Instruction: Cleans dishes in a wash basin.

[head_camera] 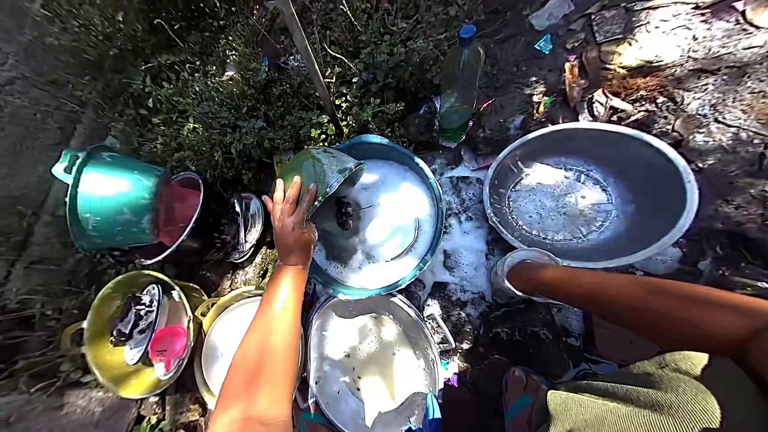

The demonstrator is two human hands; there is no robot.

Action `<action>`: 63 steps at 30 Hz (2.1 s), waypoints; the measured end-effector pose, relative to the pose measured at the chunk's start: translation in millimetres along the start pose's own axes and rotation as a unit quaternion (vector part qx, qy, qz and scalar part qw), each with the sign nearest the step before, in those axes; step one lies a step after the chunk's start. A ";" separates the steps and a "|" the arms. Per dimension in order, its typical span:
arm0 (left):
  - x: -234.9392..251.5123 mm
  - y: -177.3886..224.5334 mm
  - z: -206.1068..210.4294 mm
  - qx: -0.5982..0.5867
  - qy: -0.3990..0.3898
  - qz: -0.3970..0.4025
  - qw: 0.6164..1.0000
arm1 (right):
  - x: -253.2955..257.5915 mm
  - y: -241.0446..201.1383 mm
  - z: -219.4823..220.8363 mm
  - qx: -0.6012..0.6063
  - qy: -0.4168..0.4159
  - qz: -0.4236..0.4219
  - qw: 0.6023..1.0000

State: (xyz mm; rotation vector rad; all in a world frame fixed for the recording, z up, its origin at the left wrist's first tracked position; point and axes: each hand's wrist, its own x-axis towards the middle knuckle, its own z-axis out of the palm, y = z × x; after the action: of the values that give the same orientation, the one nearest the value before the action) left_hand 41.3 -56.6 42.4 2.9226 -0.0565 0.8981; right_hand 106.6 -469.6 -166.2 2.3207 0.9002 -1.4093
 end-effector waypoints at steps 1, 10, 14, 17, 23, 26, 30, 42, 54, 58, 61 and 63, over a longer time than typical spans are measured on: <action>2.6 -2.5 -8.4 0.010 0.017 0.017 1.000 | -1.6 0.1 -2.3 0.001 -0.006 -0.001 1.000; 14.9 -0.2 -43.0 -0.028 0.157 -0.002 0.987 | -75.8 20.5 -35.2 0.054 0.123 -0.138 0.981; 9.0 29.7 -26.1 -0.234 0.146 -0.347 0.896 | -87.7 57.9 -13.1 0.480 0.167 -0.192 0.839; 4.1 53.4 -3.1 -0.354 0.152 -0.437 0.813 | -113.0 48.8 -29.2 0.772 0.204 -0.136 0.586; 12.5 139.8 23.6 -0.436 0.117 -0.382 0.807 | -158.8 -44.0 -161.2 0.699 0.276 -0.332 0.569; 19.7 171.2 30.2 -0.477 0.123 -0.328 0.806 | -138.2 -118.5 -181.0 0.553 0.446 -0.409 0.573; 27.9 160.1 16.5 -0.473 0.123 -0.324 0.810 | -88.4 -107.4 -167.3 0.235 0.522 -0.363 0.735; 34.6 188.6 42.1 -0.504 0.159 -0.358 0.770 | -103.0 -124.5 -199.9 0.550 0.432 -0.361 0.616; 42.7 190.2 45.6 -0.496 0.162 -0.275 0.807 | -63.5 -89.0 -201.3 0.412 0.458 -0.189 0.765; 36.9 180.9 38.7 -0.484 0.128 -0.303 0.811 | -107.3 -130.9 -169.5 0.468 0.536 -0.398 0.579; 48.2 169.8 20.0 -0.458 0.126 -0.335 0.814 | -64.9 -83.5 -154.8 0.127 0.613 -0.417 0.660; 48.4 164.7 16.1 -0.456 0.136 -0.311 0.823 | -37.9 -38.5 -160.4 0.032 0.565 -0.309 0.764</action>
State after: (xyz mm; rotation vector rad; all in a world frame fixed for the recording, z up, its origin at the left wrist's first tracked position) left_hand 80.5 -222.6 67.7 1.7237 0.3622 0.8222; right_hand 181.3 -369.0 -52.4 2.9940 2.0650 0.1042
